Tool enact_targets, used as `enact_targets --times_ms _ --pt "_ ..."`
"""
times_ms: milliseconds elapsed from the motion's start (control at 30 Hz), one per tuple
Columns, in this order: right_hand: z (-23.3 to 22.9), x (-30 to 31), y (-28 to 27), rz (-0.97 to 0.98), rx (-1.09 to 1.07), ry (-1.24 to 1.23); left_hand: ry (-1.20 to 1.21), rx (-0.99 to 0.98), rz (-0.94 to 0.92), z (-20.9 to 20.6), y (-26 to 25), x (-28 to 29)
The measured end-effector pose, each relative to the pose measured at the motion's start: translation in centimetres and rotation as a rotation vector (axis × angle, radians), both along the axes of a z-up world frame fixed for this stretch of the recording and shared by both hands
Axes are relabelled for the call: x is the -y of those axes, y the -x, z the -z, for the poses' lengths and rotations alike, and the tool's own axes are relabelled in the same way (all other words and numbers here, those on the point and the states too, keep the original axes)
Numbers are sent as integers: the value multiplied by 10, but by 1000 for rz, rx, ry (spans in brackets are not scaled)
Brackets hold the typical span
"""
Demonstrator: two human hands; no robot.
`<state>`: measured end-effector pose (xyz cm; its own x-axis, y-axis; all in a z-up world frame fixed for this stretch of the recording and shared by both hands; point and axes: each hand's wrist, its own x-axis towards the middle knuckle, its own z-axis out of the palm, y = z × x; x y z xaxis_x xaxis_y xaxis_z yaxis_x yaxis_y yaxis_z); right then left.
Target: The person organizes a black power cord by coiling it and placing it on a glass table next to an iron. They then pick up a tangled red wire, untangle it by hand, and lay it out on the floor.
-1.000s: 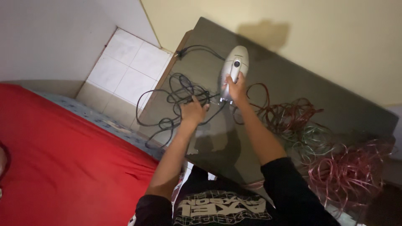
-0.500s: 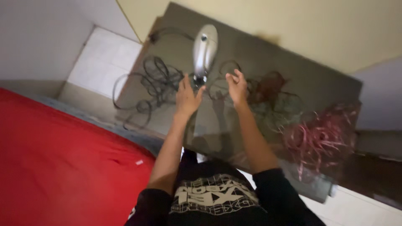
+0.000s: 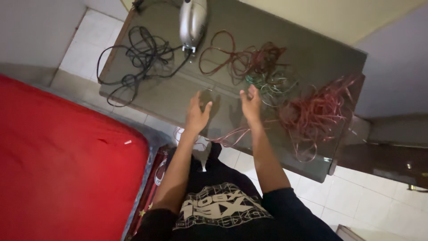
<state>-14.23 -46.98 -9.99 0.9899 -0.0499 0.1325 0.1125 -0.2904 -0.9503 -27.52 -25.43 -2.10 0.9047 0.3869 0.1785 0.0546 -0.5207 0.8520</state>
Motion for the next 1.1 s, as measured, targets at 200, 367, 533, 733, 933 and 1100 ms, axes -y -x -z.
enact_targets --times_ms 200,367,533,733,933,1100 --pt "-6 25 42 -8 -1 31 68 15 31 15 33 24" --pt "-29 68 90 -56 115 97 -186 192 108 4 69 51" --pt "-64 121 167 29 163 288 -56 73 199 -20 122 84" --pt "-92 167 222 92 179 363 21 105 252 -30 150 130" --pt "-80 209 237 121 261 255 -105 292 314 -33 149 173" --pt "-74 247 209 184 144 269 -129 235 287 -34 132 206"
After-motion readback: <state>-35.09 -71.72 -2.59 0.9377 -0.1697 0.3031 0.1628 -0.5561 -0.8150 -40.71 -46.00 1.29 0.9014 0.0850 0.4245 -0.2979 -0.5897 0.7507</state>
